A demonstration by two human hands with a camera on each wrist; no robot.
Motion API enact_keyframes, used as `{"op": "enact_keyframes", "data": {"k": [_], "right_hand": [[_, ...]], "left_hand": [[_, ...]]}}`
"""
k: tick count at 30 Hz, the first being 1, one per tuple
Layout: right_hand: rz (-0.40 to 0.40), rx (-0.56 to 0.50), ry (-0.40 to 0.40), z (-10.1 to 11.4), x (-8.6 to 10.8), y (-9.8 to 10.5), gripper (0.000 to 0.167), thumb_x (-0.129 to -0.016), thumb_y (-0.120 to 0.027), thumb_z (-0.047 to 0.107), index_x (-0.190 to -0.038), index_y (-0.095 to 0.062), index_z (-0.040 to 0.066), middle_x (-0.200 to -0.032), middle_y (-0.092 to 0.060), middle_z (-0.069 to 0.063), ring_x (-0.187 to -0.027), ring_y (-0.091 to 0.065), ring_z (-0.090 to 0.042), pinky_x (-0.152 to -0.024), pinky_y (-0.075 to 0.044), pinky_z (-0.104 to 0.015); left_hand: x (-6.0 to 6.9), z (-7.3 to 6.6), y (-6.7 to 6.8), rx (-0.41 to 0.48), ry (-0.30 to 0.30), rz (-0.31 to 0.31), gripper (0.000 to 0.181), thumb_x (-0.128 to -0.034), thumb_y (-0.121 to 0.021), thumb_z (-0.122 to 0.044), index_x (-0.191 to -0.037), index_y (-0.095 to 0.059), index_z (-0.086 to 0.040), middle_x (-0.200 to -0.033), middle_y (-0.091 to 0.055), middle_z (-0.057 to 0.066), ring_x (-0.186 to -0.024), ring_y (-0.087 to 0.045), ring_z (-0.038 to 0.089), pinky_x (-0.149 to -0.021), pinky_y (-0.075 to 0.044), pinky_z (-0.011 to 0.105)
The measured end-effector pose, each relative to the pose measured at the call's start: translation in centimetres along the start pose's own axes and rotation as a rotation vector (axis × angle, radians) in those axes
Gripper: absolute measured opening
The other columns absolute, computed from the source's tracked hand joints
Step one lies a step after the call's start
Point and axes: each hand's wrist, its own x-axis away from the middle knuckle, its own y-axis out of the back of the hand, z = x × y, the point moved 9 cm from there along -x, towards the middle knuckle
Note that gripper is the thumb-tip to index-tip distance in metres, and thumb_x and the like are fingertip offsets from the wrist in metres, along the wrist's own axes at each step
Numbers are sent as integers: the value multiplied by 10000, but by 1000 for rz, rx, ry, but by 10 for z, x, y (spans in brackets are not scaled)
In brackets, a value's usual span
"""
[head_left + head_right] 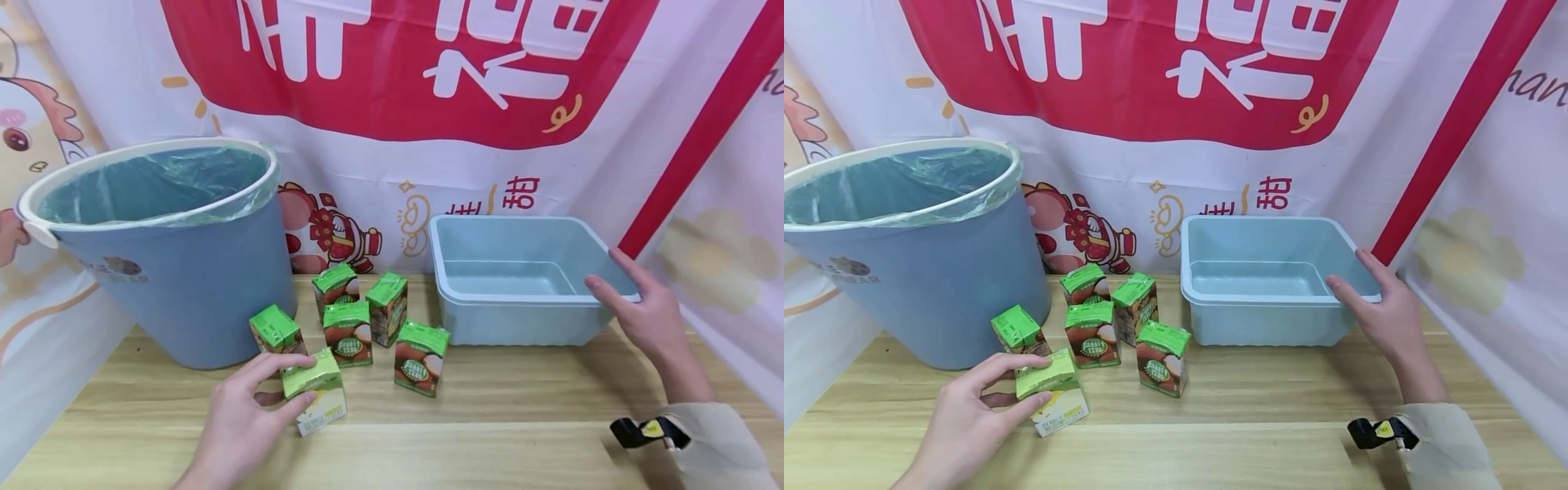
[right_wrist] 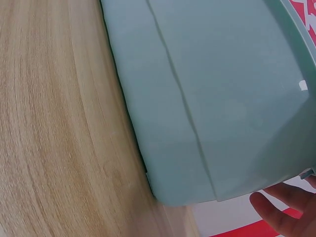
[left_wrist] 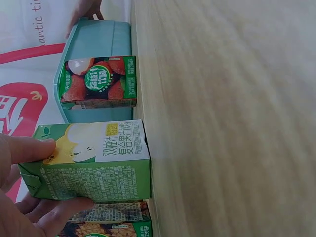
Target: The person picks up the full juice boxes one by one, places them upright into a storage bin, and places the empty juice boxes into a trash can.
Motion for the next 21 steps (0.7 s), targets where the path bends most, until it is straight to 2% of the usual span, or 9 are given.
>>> {"op": "enact_keyframes", "data": {"k": [3, 13, 21], "right_hand": [[2, 7, -1, -1, 0, 0, 838, -1018, -592, 548, -1707, -180, 307, -1752, -203, -263, -1532, -251, -615, -1055, -323, -861], [-7, -11, 2, -2, 0, -1, 846, -1017, -601, 536, -1708, -185, 279, -1740, -227, -276, -1506, -296, -613, -1063, -337, -843], [-16, -13, 4, -1, 1, 0, 843, -1020, -598, 532, -1709, -185, 277, -1748, -223, -257, -1521, -282, -610, -1063, -341, -849]], "left_hand": [[0, -2, 0, 8, -12, -15, 481, -746, -945, -36, -1121, -799, -299, -1208, -765, -45, -1008, -689, -30, -738, -620, 192], [0, -13, 6, -17, -17, -6, 443, -789, -926, -73, -1112, -796, -347, -1212, -753, -96, -1019, -688, -28, -748, -626, 214], [-9, -38, 17, -1, -121, -59, 422, -778, -932, -51, -1095, -807, -300, -1144, -756, -110, -962, -682, -28, -729, -620, 188]]}}
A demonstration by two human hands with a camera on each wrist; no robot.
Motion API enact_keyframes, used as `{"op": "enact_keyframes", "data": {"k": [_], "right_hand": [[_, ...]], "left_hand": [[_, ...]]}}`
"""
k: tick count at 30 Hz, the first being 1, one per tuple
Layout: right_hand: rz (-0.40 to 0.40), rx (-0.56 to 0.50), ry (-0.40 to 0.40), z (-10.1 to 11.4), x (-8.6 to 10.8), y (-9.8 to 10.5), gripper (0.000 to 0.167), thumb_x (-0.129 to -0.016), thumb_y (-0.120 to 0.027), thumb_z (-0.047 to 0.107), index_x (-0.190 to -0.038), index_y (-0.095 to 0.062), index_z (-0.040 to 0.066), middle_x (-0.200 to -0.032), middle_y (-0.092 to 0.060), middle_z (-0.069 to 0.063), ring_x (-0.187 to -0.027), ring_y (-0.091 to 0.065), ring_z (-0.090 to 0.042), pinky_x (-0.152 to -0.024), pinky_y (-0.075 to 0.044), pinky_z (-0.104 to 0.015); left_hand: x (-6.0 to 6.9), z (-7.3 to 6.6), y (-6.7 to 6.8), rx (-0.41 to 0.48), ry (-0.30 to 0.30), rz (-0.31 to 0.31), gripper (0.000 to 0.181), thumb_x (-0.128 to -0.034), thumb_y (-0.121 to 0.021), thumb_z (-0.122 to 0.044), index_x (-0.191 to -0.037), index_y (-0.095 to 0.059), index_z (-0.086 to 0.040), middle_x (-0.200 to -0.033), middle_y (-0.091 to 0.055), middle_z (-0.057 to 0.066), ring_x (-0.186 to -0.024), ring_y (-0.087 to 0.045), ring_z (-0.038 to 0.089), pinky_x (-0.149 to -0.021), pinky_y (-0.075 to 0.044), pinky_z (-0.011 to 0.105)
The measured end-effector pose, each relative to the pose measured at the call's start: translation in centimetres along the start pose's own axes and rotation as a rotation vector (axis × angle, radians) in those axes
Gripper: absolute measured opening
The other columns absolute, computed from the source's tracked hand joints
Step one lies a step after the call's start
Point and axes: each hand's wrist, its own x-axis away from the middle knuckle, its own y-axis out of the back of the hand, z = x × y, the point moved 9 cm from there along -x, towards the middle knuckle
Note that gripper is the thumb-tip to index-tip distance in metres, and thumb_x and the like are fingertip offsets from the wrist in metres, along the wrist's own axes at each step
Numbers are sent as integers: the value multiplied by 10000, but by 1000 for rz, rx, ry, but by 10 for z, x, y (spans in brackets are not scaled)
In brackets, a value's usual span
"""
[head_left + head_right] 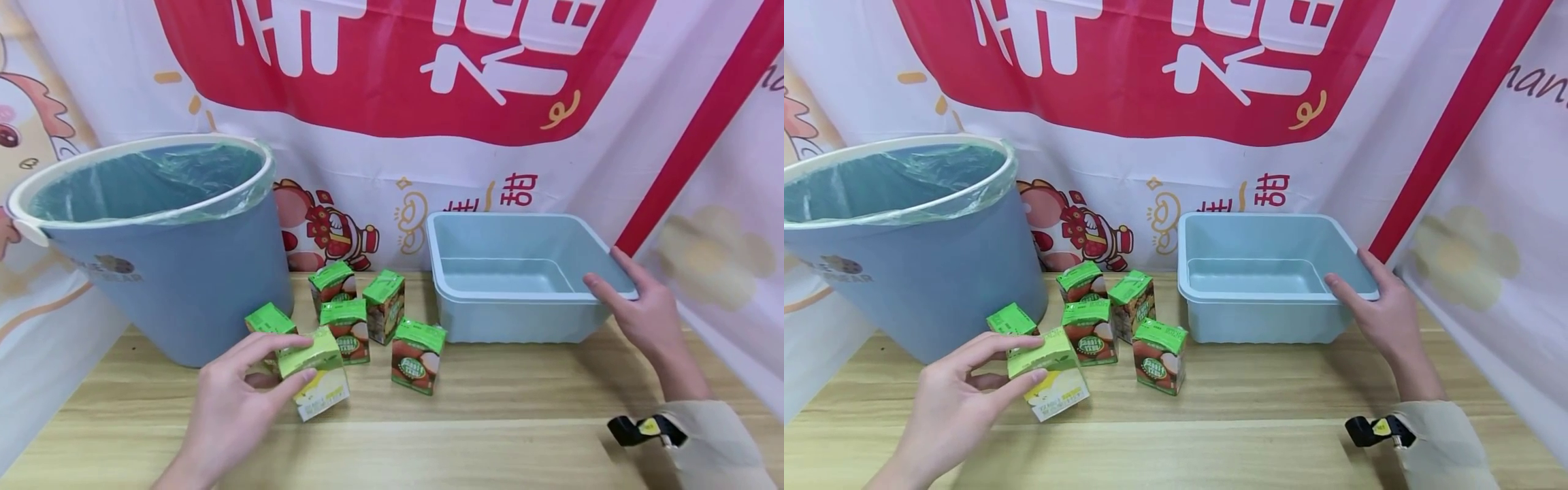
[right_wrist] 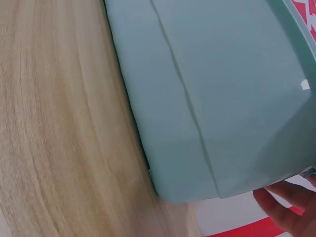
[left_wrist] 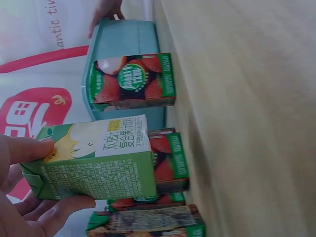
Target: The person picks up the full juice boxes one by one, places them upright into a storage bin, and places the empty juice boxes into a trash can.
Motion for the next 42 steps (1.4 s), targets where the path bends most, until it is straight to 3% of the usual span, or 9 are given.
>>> {"op": "enact_keyframes", "data": {"k": [8, 15, 21, 26, 31, 35, 42], "right_hand": [[-25, 3, 33, 3, 2, 1, 798, -1031, -599, 507, -1701, -227, 285, -1768, -225, -181, -1589, -214, -555, -1092, -333, -837], [-32, 13, 39, 5, 2, 1, 791, -1030, -599, 515, -1699, -241, 289, -1771, -224, -171, -1583, -226, -561, -1059, -365, -840], [-40, 6, 50, 3, 2, 2, 784, -1029, -610, 495, -1695, -265, 267, -1764, -240, -177, -1584, -229, -554, -1082, -344, -836], [-39, 9, 59, 3, 1, 3, 783, -1028, -612, 489, -1694, -269, 261, -1760, -245, -191, -1575, -236, -566, -1069, -349, -843], [-53, 5, 69, 3, 1, 4, 766, -1027, -620, 480, -1685, -301, 251, -1748, -276, -191, -1574, -256, -550, -1117, -318, -823], [-60, 4, 74, 3, 1, 5, 758, -1028, -622, 477, -1683, -307, 260, -1747, -282, -185, -1578, -259, -538, -1141, -299, -811], [-43, 13, 70, 4, 1, 3, 778, -1030, -606, 492, -1693, -272, 259, -1753, -251, -211, -1566, -246, -575, -1079, -335, -845]], "left_hand": [[-15, -23, 5, 53, -75, -28, 426, -769, -936, -32, -1105, -819, -266, -1026, -741, -53, -865, -694, 29, -711, -621, 184], [-31, -33, 5, 66, -59, -7, 363, -816, -921, -99, -1124, -816, -258, -1099, -771, -39, -874, -723, 32, -683, -626, 206], [-47, -40, 1, 55, -69, -14, 335, -826, -915, -115, -1113, -820, -260, -1120, -776, -64, -864, -633, 73, -702, -618, 191], [-59, -47, -4, 49, -53, 7, 320, -837, -907, -125, -1119, -818, -247, -1128, -777, -57, -895, -647, 93, -656, -603, 202], [-71, -55, -9, 56, -17, 46, 308, -846, -899, -136, -1121, -811, -243, -1096, -775, -30, -767, -712, 130, -541, -556, 257], [-79, -62, -11, 53, -43, 48, 309, -850, -895, -134, -1127, -805, -236, -1059, -783, -24, -706, -709, 126, -532, -553, 261], [-92, -71, -17, 78, -82, 36, 310, -861, -888, -139, -1149, -800, -208, -1064, -807, -7, -861, -752, 111, -607, -551, 240]]}}
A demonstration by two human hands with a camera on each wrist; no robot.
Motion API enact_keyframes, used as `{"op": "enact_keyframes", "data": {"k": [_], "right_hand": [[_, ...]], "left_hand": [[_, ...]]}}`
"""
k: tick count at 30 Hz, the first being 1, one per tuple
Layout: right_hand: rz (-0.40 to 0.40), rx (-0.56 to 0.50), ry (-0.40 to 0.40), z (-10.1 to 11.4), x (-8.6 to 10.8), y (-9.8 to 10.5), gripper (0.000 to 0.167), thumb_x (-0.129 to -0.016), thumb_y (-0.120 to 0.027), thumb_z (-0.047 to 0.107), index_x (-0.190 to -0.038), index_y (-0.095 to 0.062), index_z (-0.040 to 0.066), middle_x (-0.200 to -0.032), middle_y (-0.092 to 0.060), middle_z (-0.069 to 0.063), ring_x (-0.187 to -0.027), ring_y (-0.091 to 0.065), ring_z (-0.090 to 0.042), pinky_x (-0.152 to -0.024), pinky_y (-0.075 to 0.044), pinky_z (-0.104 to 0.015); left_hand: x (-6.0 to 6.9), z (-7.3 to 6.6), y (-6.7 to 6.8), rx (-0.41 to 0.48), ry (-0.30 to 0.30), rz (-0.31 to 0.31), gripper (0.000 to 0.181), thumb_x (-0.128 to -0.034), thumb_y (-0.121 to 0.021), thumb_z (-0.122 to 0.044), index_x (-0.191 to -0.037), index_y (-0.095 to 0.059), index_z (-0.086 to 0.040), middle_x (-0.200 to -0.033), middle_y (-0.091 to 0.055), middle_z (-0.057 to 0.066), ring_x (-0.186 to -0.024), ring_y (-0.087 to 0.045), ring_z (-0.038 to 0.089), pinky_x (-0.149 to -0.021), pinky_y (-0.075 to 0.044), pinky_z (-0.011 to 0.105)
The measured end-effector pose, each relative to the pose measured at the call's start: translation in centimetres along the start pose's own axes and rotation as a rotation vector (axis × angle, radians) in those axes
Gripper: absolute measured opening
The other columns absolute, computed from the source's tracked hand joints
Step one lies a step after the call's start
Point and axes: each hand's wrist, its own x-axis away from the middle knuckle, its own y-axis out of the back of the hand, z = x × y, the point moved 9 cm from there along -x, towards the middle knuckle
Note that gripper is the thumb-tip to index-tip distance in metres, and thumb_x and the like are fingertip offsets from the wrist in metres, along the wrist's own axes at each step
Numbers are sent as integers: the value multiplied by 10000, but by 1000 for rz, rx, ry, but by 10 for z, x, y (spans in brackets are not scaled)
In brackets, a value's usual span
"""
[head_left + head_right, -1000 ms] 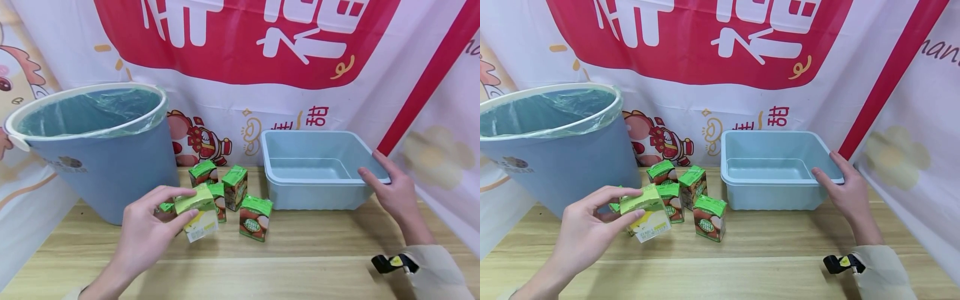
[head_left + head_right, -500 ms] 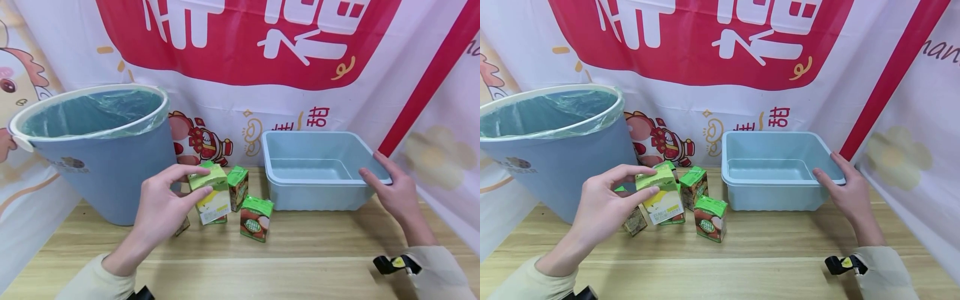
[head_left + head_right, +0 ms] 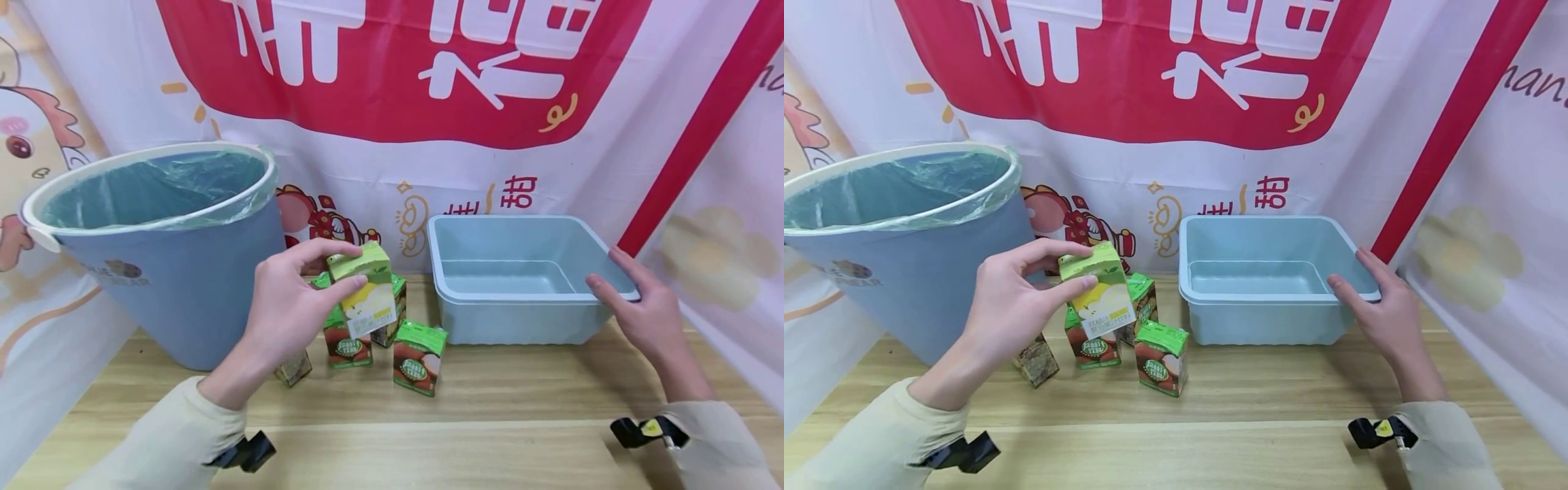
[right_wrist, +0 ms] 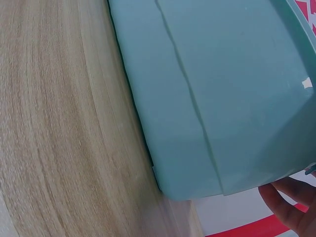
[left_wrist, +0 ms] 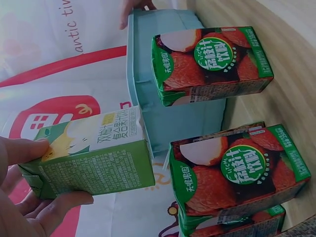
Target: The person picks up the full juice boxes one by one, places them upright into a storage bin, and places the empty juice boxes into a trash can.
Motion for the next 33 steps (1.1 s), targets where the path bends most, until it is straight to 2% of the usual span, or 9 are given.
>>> {"op": "enact_keyframes", "data": {"k": [3, 7, 10, 13, 17, 24, 30, 33], "right_hand": [[8, 8, -6, 0, 0, -1, 785, -1031, -599, 498, -1697, -255, 266, -1758, -236, -211, -1567, -237, -583, -1056, -347, -853], [-5, -1, -9, -2, 0, 0, 776, -1029, -609, 491, -1691, -279, 258, -1755, -257, -195, -1571, -250, -563, -1077, -344, -838], [-17, -7, -10, -3, 0, 1, 766, -1027, -617, 485, -1685, -300, 253, -1750, -277, -184, -1573, -263, -545, -1102, -337, -822], [-20, -8, -13, -4, 0, 2, 761, -1028, -617, 483, -1683, -305, 253, -1749, -280, -178, -1577, -263, -535, -1117, -327, -814], [-13, -14, -20, -4, 0, 0, 767, -1027, -615, 488, -1685, -301, 252, -1754, -271, -172, -1583, -252, -533, -1116, -325, -818], [-7, -25, -32, -2, 0, -1, 778, -1028, -610, 495, -1691, -279, 259, -1764, -243, -171, -1592, -220, -539, -1100, -326, -836], [-4, -23, -42, -5, 0, -2, 782, -1024, -608, 514, -1693, -267, 297, -1771, -231, -158, -1602, -207, -531, -1090, -340, -837], [-4, -27, -43, -5, -1, -2, 779, -1023, -613, 515, -1690, -277, 294, -1769, -237, -156, -1600, -215, -529, -1100, -334, -831]], "left_hand": [[-6, -3, -4, 2, -13, -2, 295, -875, -880, -161, -1157, -803, -206, -1027, -799, 3, -799, -708, 146, -580, -500, 238], [-15, -8, -8, -11, -45, -17, 282, -881, -876, -176, -1153, -809, -212, -943, -761, 6, -709, -561, 198, -504, -373, 284], [-22, -12, -13, 1, -73, -19, 290, -881, -874, -167, -1160, -807, -208, -844, -715, 31, -640, -512, 228, -494, -344, 292], [-30, -14, -17, 33, -84, -10, 293, -888, -868, -163, -1172, -802, -192, -859, -738, 41, -626, -563, 209, -499, -405, 274], [-40, -14, -20, 57, -81, -11, 286, -888, -868, -164, -1167, -805, -176, -970, -796, 31, -731, -659, 162, -528, -468, 279], [-57, -16, -30, 65, -68, -9, 282, -898, -860, -179, -1175, -806, -177, -931, -779, 39, -705, -628, 216, -570, -474, 303], [-70, -23, -41, 107, -59, -2, 292, -898, -860, -172, -1184, -802, -156, -1131, -794, 29, -912, -716, 150, -664, -589, 299], [-75, -27, -47, 141, -51, 10, 303, -898, -858, -153, -1194, -799, -142, -1140, -793, 53, -944, -724, 171, -721, -618, 309]]}}
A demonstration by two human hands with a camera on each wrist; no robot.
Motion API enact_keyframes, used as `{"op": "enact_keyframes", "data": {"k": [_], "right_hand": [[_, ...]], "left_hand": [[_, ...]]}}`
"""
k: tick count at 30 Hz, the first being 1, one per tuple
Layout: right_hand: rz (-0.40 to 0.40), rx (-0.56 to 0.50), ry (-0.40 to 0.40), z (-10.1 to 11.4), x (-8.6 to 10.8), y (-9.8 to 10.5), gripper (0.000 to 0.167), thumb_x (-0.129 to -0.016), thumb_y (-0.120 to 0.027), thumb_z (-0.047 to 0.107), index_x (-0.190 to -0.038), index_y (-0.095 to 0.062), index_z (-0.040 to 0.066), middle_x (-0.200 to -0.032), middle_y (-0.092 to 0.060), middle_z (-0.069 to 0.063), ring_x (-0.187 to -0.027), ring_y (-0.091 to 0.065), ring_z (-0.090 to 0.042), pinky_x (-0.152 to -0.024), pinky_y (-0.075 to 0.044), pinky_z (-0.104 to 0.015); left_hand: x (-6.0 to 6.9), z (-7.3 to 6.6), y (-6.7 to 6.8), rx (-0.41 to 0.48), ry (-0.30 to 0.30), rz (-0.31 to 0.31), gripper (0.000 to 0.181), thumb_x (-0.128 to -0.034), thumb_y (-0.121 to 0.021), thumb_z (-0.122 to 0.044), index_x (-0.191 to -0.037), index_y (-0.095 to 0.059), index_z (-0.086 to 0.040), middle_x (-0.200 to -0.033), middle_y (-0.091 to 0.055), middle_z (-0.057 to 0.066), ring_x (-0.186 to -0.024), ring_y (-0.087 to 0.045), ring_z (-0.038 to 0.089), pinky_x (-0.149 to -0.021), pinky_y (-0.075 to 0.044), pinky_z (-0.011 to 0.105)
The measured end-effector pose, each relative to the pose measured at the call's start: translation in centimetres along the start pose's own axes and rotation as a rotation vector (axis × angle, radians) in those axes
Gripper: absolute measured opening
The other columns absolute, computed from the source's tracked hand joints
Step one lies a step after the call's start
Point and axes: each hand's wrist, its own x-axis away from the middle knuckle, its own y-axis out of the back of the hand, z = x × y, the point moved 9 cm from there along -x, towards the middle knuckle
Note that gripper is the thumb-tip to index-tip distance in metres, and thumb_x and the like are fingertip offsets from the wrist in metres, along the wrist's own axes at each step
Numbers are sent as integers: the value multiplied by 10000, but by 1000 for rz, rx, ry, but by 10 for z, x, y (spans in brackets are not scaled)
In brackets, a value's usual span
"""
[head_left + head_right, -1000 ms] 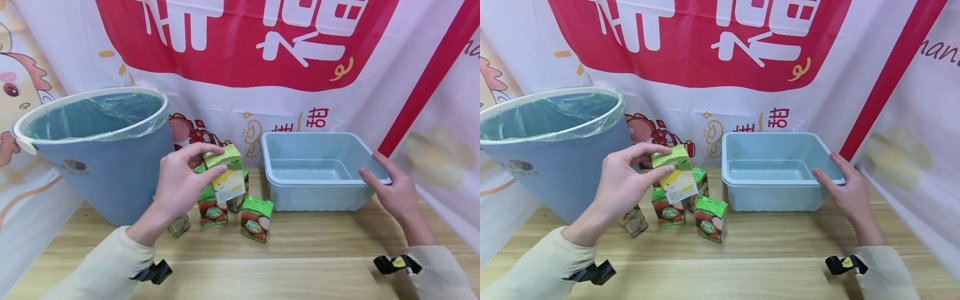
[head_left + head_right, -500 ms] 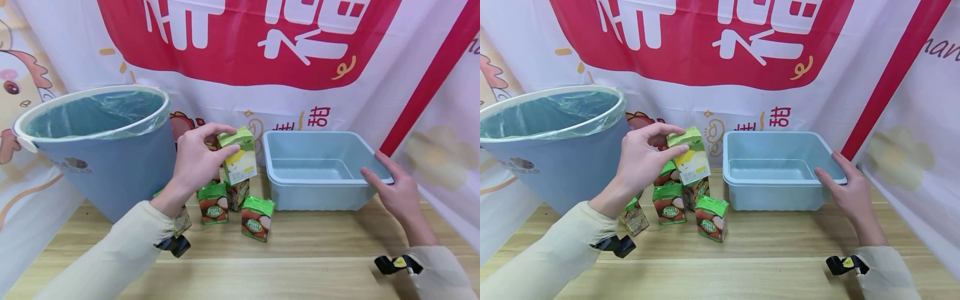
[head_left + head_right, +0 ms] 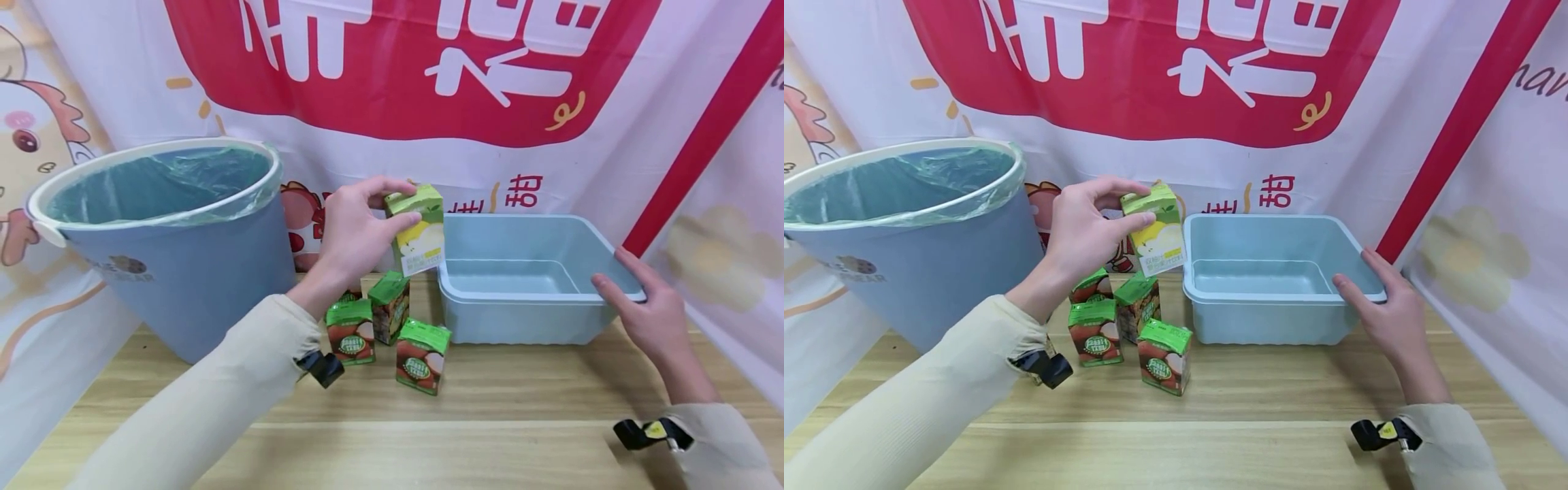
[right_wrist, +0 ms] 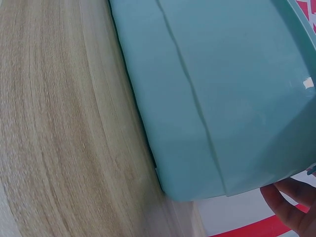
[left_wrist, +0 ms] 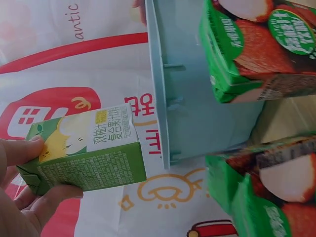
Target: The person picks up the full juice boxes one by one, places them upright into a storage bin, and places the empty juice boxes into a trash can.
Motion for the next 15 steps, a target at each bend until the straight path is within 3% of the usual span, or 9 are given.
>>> {"op": "enact_keyframes", "data": {"k": [8, 15], "right_hand": [[1, 9, -5, 0, 0, 0, 776, -1022, -609, 532, -1689, -279, 313, -1768, -259, -133, -1596, -245, -509, -1095, -367, -810], [2, 11, -28, -2, 0, 0, 771, -1022, -614, 516, -1687, -279, 318, -1767, -265, -126, -1582, -273, -513, -1123, -390, -766]], "left_hand": [[-11, -7, -17, 29, 2, 13, 307, -901, -856, -153, -1200, -793, -138, -1117, -793, 54, -956, -711, 178, -791, -634, 333], [-20, -9, -34, 56, 3, 23, 301, -882, -872, -137, -1175, -802, -135, -1111, -795, 37, -923, -703, 150, -781, -609, 284]]}}
